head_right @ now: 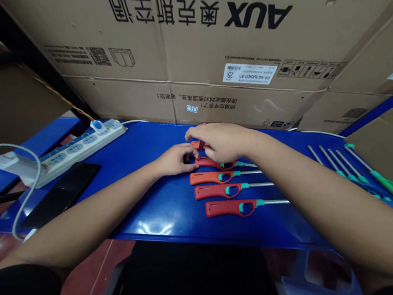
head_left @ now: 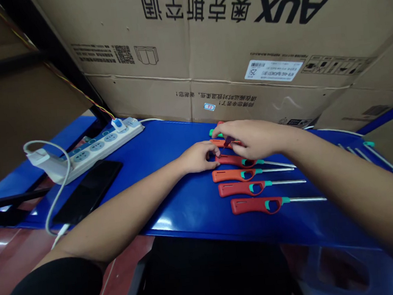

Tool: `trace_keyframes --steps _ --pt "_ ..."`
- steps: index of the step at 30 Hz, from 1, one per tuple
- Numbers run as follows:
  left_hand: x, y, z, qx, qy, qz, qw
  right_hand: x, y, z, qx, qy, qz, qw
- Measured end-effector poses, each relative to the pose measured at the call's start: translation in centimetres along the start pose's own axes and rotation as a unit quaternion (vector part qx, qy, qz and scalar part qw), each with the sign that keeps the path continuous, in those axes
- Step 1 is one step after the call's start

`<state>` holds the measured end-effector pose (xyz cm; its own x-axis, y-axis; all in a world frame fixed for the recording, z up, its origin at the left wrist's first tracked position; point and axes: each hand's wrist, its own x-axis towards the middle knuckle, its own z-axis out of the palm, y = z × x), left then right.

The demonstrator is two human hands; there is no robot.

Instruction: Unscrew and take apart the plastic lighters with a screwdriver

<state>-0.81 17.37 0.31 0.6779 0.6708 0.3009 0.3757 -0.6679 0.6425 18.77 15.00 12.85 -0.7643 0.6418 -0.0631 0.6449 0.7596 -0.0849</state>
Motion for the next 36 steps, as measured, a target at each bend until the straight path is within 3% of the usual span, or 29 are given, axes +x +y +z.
trace_keyframes --steps 4,9,13,17,19,21,22,24,27,29,31,36 --pt "0.1 0.0 0.0 0.010 -0.004 -0.012 1.000 -0.1 0.4 0.1 -0.079 0.016 0.090 0.993" --pt "0.1 0.1 0.0 0.015 -0.008 -0.008 1.000 0.0 0.9 0.2 0.018 0.008 -0.044 0.999" --pt "0.1 0.2 -0.1 0.014 -0.009 -0.013 1.000 0.3 0.5 0.3 -0.085 0.020 0.052 0.995" --pt "0.1 0.4 -0.1 0.016 -0.012 -0.022 1.000 -0.7 0.5 -0.1 0.000 0.027 -0.026 0.999" --pt "0.1 0.5 -0.2 0.018 -0.014 -0.024 0.999 -1.9 0.8 -0.3 0.022 0.071 -0.027 0.997" --pt "0.1 0.6 -0.2 0.020 -0.016 -0.024 0.999 -3.3 1.0 0.1 0.052 0.170 0.044 0.983" --pt "0.1 0.6 -0.2 0.021 -0.016 -0.024 0.999 -3.8 1.1 0.6 0.093 0.232 0.093 0.964" --pt "0.2 0.7 -0.3 0.025 -0.014 -0.024 0.999 -4.4 1.2 2.4 0.230 0.327 0.204 0.894" --pt "0.2 0.9 -0.4 0.052 -0.012 -0.010 0.999 -4.1 1.1 5.9 0.472 0.333 0.299 0.760" --pt "0.1 1.3 -0.5 0.089 -0.020 0.009 0.996 -3.6 1.1 8.1 0.565 0.331 0.336 0.677" --pt "0.1 1.9 -0.7 0.136 -0.034 0.025 0.990 -3.2 1.1 9.6 0.594 0.327 0.351 0.646" --pt "0.1 3.0 -1.2 0.246 -0.086 0.031 0.965 -2.6 1.6 10.7 0.587 0.354 0.352 0.637"
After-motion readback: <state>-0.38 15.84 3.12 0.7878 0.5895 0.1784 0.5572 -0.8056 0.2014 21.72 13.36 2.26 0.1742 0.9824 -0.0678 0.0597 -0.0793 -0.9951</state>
